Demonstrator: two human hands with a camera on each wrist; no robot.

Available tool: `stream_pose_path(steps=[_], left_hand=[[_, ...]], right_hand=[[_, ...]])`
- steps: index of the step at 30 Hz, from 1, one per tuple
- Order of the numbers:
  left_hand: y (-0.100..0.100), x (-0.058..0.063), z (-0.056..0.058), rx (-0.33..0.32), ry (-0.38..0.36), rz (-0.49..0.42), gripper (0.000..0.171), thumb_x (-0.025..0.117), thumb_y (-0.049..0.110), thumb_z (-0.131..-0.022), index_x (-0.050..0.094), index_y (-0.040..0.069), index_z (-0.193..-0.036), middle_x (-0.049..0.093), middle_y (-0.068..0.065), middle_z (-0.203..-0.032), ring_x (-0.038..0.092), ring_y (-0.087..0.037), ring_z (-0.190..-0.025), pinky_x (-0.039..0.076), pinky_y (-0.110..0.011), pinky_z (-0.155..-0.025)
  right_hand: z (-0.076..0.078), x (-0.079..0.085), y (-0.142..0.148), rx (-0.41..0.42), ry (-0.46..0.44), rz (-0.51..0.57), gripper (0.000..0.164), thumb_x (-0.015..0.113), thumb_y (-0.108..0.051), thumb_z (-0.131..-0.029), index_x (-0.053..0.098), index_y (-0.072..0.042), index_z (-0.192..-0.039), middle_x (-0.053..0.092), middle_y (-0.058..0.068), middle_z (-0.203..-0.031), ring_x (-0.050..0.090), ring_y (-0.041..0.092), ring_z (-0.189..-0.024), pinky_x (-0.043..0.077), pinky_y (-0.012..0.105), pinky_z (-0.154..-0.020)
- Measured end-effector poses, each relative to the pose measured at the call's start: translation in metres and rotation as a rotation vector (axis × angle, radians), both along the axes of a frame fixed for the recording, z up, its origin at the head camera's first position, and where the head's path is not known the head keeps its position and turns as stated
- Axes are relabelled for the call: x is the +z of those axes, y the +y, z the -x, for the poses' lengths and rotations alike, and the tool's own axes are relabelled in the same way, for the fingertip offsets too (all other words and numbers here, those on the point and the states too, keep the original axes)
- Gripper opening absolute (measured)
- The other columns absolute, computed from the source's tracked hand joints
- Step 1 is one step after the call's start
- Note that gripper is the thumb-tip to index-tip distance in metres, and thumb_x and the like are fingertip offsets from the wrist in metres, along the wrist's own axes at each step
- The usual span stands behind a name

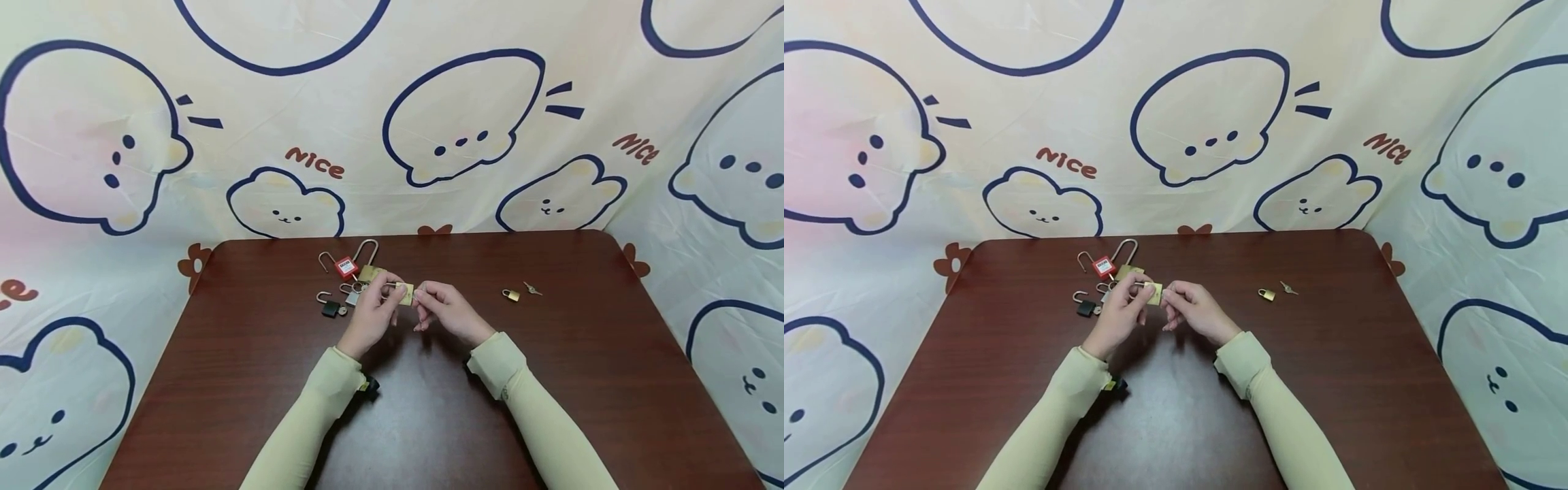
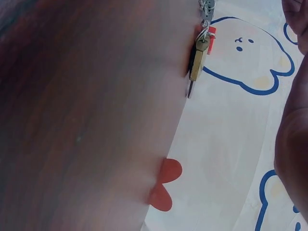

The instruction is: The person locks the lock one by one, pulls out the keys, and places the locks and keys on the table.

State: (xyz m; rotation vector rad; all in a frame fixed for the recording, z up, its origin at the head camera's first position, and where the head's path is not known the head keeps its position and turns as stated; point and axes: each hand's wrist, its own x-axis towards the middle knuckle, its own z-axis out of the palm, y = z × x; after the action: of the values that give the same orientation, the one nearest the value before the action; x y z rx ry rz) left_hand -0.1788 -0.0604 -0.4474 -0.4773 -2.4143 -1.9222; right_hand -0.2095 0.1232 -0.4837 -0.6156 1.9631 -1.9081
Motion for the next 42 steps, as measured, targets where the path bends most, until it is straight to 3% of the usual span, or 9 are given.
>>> stream_pose_path(steps=[6,11,13,20,23,30,33,36,42], left_hand=[[-0.005,-0.001,0.002,0.006,-0.007,-0.005,0.018,0.051,0.015,-0.102,0.053,-0.001,-0.112,0.056,-0.012,-0.070,0.051,-0.041,-0.051,0.040,-0.021,-0.045],[-0.023,0.002,0.009,0.123,0.033,-0.098,0.019,0.052,0.010,-0.101,0.052,-0.006,-0.111,0.052,-0.011,-0.068,0.045,-0.045,-0.051,0.039,-0.023,-0.044],[-0.030,0.004,0.012,0.150,0.044,-0.098,0.019,0.052,0.010,-0.101,0.052,-0.006,-0.111,0.050,-0.007,-0.067,0.044,-0.048,-0.052,0.040,-0.025,-0.044],[-0.032,0.003,0.013,0.088,0.025,-0.078,0.022,0.053,0.010,-0.100,0.052,-0.007,-0.113,0.052,0.000,-0.067,0.047,-0.033,-0.046,0.040,-0.023,-0.043],[-0.029,0.002,0.011,0.070,0.022,-0.083,0.021,0.054,0.009,-0.100,0.052,-0.007,-0.113,0.053,0.000,-0.067,0.047,-0.035,-0.046,0.038,-0.020,-0.042],[-0.026,0.000,0.008,0.068,0.021,-0.112,0.018,0.054,0.006,-0.099,0.051,-0.008,-0.110,0.053,-0.004,-0.069,0.046,-0.035,-0.044,0.038,-0.019,-0.041],[-0.026,-0.001,0.009,0.065,0.015,-0.109,0.018,0.055,0.006,-0.099,0.051,-0.007,-0.110,0.054,-0.004,-0.070,0.046,-0.031,-0.044,0.038,-0.019,-0.041],[-0.025,-0.001,0.009,0.057,0.007,-0.107,0.019,0.055,0.008,-0.099,0.051,-0.007,-0.111,0.054,-0.004,-0.070,0.047,-0.027,-0.044,0.039,-0.019,-0.041],[-0.026,-0.004,0.008,0.051,-0.011,-0.098,0.021,0.055,0.009,-0.099,0.051,-0.008,-0.111,0.054,-0.006,-0.071,0.047,-0.027,-0.045,0.040,-0.021,-0.042]], right_hand=[[0.002,-0.001,0.009,-0.026,-0.016,0.027,0.034,0.047,-0.015,-0.104,0.051,0.018,-0.096,0.055,0.002,-0.065,0.058,0.015,-0.054,0.062,0.038,-0.059],[0.011,-0.003,0.041,-0.187,-0.025,0.081,0.031,0.050,-0.017,-0.103,0.055,0.011,-0.092,0.058,-0.002,-0.063,0.064,0.018,-0.057,0.062,0.032,-0.057],[0.014,-0.002,0.055,-0.244,-0.010,0.053,0.033,0.051,-0.020,-0.103,0.056,0.011,-0.093,0.059,-0.003,-0.064,0.066,0.019,-0.059,0.062,0.030,-0.059],[0.018,0.003,0.079,-0.282,0.000,-0.153,0.042,0.057,-0.027,-0.099,0.060,0.014,-0.109,0.063,-0.001,-0.073,0.062,0.013,-0.061,0.061,0.028,-0.061],[0.019,0.000,0.085,-0.301,0.011,-0.231,0.040,0.060,-0.027,-0.098,0.062,0.011,-0.110,0.064,0.002,-0.074,0.059,0.012,-0.058,0.060,0.027,-0.057],[0.023,-0.013,0.100,-0.448,-0.034,-0.239,0.035,0.064,-0.027,-0.096,0.066,0.005,-0.111,0.060,0.001,-0.070,0.057,0.010,-0.056,0.057,0.023,-0.051],[0.023,-0.014,0.105,-0.543,0.010,-0.328,0.029,0.066,-0.030,-0.094,0.071,-0.004,-0.106,0.062,0.004,-0.070,0.059,0.013,-0.055,0.056,0.024,-0.049],[0.025,-0.011,0.112,-0.605,0.118,-0.486,0.023,0.066,-0.029,-0.094,0.074,-0.009,-0.101,0.067,0.011,-0.075,0.063,0.019,-0.057,0.057,0.028,-0.050],[0.034,-0.010,0.132,-0.588,0.219,-0.750,0.021,0.065,-0.024,-0.094,0.075,-0.010,-0.104,0.074,0.015,-0.085,0.066,0.020,-0.061,0.054,0.032,-0.054]])
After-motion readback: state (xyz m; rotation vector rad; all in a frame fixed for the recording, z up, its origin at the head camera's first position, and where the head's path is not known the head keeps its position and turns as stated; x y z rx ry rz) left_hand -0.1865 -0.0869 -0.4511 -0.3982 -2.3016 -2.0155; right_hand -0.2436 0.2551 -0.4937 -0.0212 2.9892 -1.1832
